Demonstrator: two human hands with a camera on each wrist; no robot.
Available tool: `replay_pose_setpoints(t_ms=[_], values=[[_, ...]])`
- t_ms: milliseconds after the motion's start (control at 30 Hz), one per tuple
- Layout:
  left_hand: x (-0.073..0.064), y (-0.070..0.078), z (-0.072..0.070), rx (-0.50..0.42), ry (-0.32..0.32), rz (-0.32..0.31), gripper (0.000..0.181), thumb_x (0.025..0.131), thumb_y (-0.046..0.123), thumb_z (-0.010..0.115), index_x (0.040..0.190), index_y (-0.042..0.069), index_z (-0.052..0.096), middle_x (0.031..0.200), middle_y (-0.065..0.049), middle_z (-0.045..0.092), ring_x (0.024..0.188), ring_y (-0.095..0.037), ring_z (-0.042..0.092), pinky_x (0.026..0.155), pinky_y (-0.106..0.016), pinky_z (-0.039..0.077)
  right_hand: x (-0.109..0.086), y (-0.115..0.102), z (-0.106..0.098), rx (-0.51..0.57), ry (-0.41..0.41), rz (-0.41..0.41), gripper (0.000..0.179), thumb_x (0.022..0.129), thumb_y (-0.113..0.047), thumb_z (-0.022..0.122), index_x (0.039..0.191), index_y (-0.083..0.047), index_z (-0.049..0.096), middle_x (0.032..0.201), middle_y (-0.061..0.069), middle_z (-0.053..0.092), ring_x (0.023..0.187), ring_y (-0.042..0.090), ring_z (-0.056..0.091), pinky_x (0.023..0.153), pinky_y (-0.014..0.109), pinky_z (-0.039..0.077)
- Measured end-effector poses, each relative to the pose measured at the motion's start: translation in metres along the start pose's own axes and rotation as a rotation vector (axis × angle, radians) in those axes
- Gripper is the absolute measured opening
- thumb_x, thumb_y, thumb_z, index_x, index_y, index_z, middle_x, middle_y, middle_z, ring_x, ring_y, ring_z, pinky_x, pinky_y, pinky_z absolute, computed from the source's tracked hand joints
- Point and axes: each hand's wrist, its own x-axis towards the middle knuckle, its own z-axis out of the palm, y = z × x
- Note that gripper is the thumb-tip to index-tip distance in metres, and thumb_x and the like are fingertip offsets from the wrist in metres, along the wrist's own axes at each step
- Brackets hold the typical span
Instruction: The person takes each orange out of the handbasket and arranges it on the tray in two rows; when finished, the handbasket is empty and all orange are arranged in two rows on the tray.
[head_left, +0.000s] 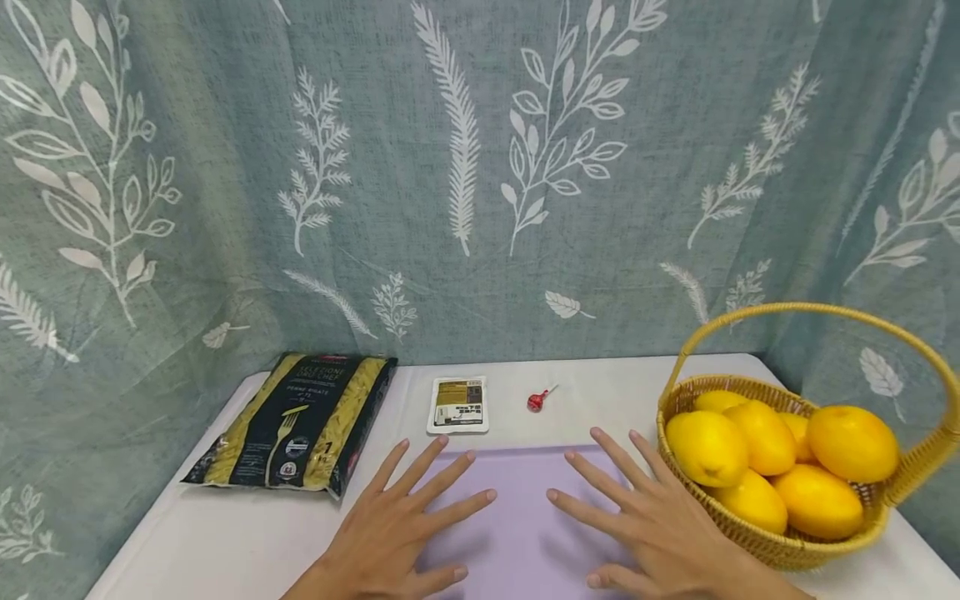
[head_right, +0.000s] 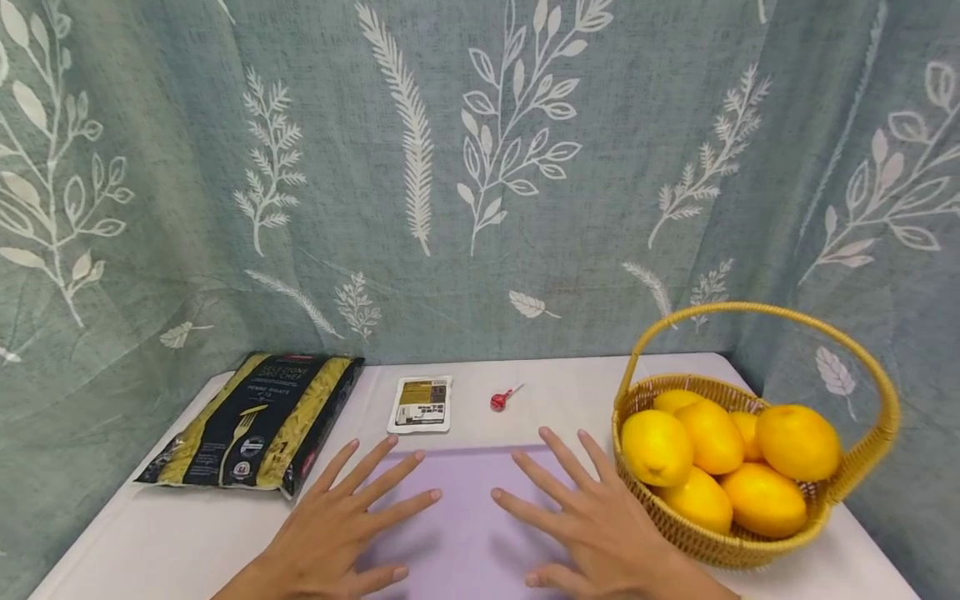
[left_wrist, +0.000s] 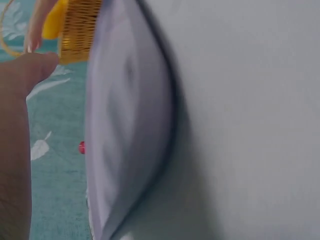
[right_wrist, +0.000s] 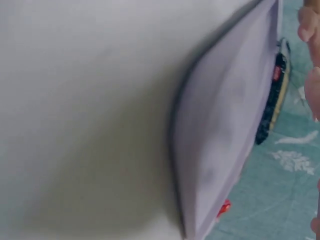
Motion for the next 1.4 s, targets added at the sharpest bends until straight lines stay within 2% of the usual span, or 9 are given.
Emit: replay_pose_setpoints(t_ms=[133, 300, 433, 600, 767, 933, 1067, 1200, 1400], values=[[-0.001, 0.006, -0.004, -0.026, 0.003, -0.074, 0.084, 0.086, 0.076, 0.050, 0.159, 0.045, 0.024, 0.168, 0.003, 0.024, 0.155, -0.030, 0.017, 0.117, -0.058, 0.015, 0.006, -0.004, -0.006, -0.009, 0.014, 0.035, 0.080, 0.090, -0.072, 0.050, 0.159, -0.033, 0.034, 0.164, 0.008, 0.031, 0.150, 0.045, 0.024, 0.116, 0.066, 0.012], [0.001, 0.010, -0.005, -0.121, -0.023, -0.186, 0.080, 0.089, 0.068, 0.058, 0.158, 0.047, 0.025, 0.165, 0.003, 0.030, 0.152, -0.031, 0.026, 0.112, -0.058, 0.030, 0.015, 0.000, -0.018, -0.015, 0.069, 0.114, 0.073, 0.089, -0.062, 0.058, 0.153, -0.028, 0.047, 0.157, 0.008, 0.043, 0.144, 0.044, 0.034, 0.108, 0.067, 0.028], [0.002, 0.006, -0.003, -0.197, -0.012, -0.290, 0.073, 0.091, 0.060, 0.061, 0.156, 0.048, 0.030, 0.161, -0.001, 0.038, 0.142, -0.033, 0.039, 0.104, -0.058, 0.040, 0.022, 0.007, -0.032, 0.007, 0.084, 0.265, 0.075, 0.080, -0.048, 0.073, 0.148, -0.022, 0.052, 0.152, 0.011, 0.047, 0.140, 0.044, 0.038, 0.102, 0.069, 0.035], [0.002, -0.006, 0.002, -0.252, 0.036, -0.387, 0.067, 0.092, 0.051, 0.065, 0.154, 0.044, 0.040, 0.147, -0.003, 0.051, 0.126, -0.028, 0.052, 0.091, -0.051, 0.048, 0.033, 0.017, -0.050, 0.078, 0.105, 0.488, 0.071, 0.077, -0.036, 0.081, 0.141, -0.016, 0.057, 0.146, 0.015, 0.051, 0.134, 0.045, 0.042, 0.098, 0.070, 0.039], [-0.003, -0.012, 0.012, -0.384, 0.072, -0.521, 0.058, 0.091, 0.040, 0.071, 0.147, 0.035, 0.054, 0.124, 0.001, 0.055, 0.102, -0.016, 0.050, 0.079, -0.039, 0.047, 0.038, 0.025, -0.065, 0.165, -0.061, 0.687, 0.072, 0.081, -0.040, 0.080, 0.144, -0.017, 0.054, 0.149, 0.018, 0.047, 0.134, 0.050, 0.038, 0.096, 0.074, 0.037], [-0.009, -0.011, 0.022, -0.598, 0.018, -0.686, 0.052, 0.093, 0.033, 0.070, 0.143, 0.027, 0.059, 0.116, 0.005, 0.056, 0.093, -0.010, 0.049, 0.079, -0.035, 0.046, 0.030, 0.037, -0.071, 0.233, -0.238, 0.846, 0.084, 0.084, -0.050, 0.076, 0.154, -0.019, 0.041, 0.157, 0.024, 0.033, 0.138, 0.055, 0.030, 0.088, 0.081, 0.033], [-0.011, -0.013, 0.029, -0.725, -0.024, -0.801, 0.051, 0.092, 0.023, 0.072, 0.142, 0.019, 0.059, 0.106, 0.004, 0.055, 0.079, -0.010, 0.049, 0.070, -0.028, 0.042, 0.019, 0.046, -0.070, 0.278, -0.285, 0.920, 0.089, 0.085, -0.055, 0.074, 0.155, -0.016, 0.037, 0.156, 0.028, 0.030, 0.136, 0.059, 0.026, 0.086, 0.082, 0.032], [-0.014, -0.018, 0.033, -0.772, -0.023, -0.893, 0.045, 0.090, 0.014, 0.073, 0.134, 0.009, 0.063, 0.095, 0.004, 0.057, 0.076, -0.009, 0.048, 0.068, -0.026, 0.042, 0.009, 0.054, -0.071, 0.313, -0.314, 0.981, 0.093, 0.085, -0.061, 0.071, 0.156, -0.012, 0.035, 0.153, 0.031, 0.031, 0.129, 0.064, 0.027, 0.083, 0.079, 0.034], [-0.017, -0.022, 0.036, -0.833, 0.035, -0.928, 0.036, 0.087, 0.001, 0.069, 0.123, -0.001, 0.068, 0.083, 0.005, 0.058, 0.075, -0.010, 0.052, 0.068, -0.024, 0.046, 0.001, 0.069, -0.072, 0.335, -0.335, 1.039, 0.091, 0.090, -0.061, 0.064, 0.153, -0.002, 0.035, 0.145, 0.038, 0.034, 0.123, 0.067, 0.028, 0.094, 0.077, 0.030]])
